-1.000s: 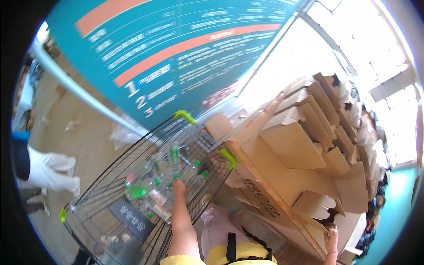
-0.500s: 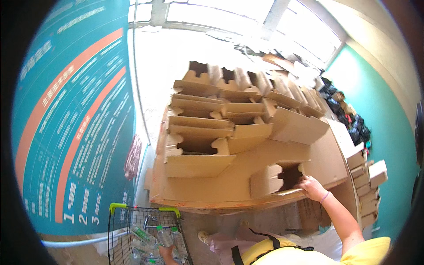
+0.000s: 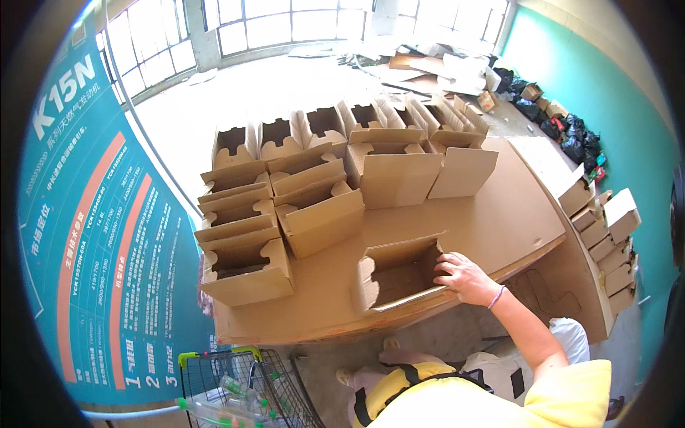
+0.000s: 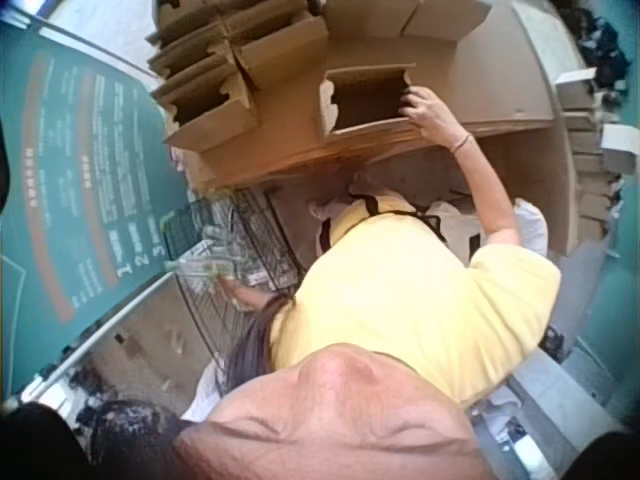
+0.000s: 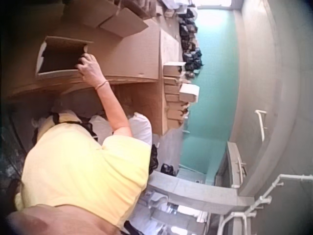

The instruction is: The person picks up plastic bottles from a cart and places them one at a time into cardboard boxes on a table, closing the top flaps of each box after it is filled.

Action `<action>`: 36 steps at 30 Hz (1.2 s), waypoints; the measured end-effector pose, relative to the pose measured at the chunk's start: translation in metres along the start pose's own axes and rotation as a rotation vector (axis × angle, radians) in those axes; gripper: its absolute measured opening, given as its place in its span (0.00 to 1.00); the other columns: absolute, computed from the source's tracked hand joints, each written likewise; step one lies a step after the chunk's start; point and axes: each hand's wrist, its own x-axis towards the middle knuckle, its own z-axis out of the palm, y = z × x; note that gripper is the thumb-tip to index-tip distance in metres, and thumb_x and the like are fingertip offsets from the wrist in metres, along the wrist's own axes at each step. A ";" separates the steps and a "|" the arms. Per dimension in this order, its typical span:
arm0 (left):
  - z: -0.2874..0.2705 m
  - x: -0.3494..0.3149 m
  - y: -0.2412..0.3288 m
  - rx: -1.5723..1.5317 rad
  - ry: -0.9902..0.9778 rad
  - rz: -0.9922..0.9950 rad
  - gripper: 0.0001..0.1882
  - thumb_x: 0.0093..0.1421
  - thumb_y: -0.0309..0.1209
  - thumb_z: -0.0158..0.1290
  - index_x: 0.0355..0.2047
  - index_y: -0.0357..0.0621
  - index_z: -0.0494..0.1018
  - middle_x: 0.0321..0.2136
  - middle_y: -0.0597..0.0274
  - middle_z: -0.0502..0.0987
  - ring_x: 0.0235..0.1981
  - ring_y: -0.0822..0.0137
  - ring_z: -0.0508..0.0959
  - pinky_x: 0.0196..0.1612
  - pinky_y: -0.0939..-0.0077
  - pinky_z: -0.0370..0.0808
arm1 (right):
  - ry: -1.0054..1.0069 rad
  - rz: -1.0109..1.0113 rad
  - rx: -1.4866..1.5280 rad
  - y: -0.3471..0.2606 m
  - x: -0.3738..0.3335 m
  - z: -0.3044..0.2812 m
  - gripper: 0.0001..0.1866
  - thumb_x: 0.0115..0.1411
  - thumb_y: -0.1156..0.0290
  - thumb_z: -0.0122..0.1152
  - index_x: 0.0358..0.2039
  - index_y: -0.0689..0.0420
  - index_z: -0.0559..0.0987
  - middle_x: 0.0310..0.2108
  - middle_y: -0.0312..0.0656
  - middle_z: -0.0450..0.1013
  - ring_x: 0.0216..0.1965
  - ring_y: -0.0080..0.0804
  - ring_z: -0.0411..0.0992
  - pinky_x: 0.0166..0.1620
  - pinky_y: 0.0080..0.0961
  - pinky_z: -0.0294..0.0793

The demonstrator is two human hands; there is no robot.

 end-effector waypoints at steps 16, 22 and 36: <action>0.403 -0.248 0.169 0.740 -1.613 0.653 0.33 0.38 0.31 0.69 0.45 0.38 0.68 0.38 0.45 0.77 0.41 0.50 0.78 0.46 0.67 0.75 | 0.116 -0.093 0.178 0.069 -0.027 0.009 0.02 0.46 0.72 0.59 0.21 0.54 0.79 0.30 0.38 0.69 0.43 0.34 0.67 0.49 0.31 0.67; 0.439 -0.241 0.081 1.708 -1.821 0.824 0.37 0.39 0.33 0.67 0.50 0.32 0.67 0.43 0.36 0.75 0.48 0.43 0.74 0.50 0.57 0.72 | 0.274 -0.099 0.339 0.073 -0.024 0.020 0.03 0.46 0.73 0.58 0.21 0.57 0.79 0.30 0.39 0.69 0.43 0.34 0.67 0.47 0.29 0.69; 0.328 -0.247 0.154 0.590 -1.023 0.710 0.32 0.52 0.44 0.62 0.53 0.37 0.70 0.52 0.53 0.74 0.57 0.59 0.70 0.60 0.61 0.65 | 0.737 0.292 0.729 0.086 -0.061 0.027 0.30 0.52 0.62 0.68 0.55 0.56 0.72 0.58 0.47 0.66 0.60 0.49 0.63 0.62 0.43 0.62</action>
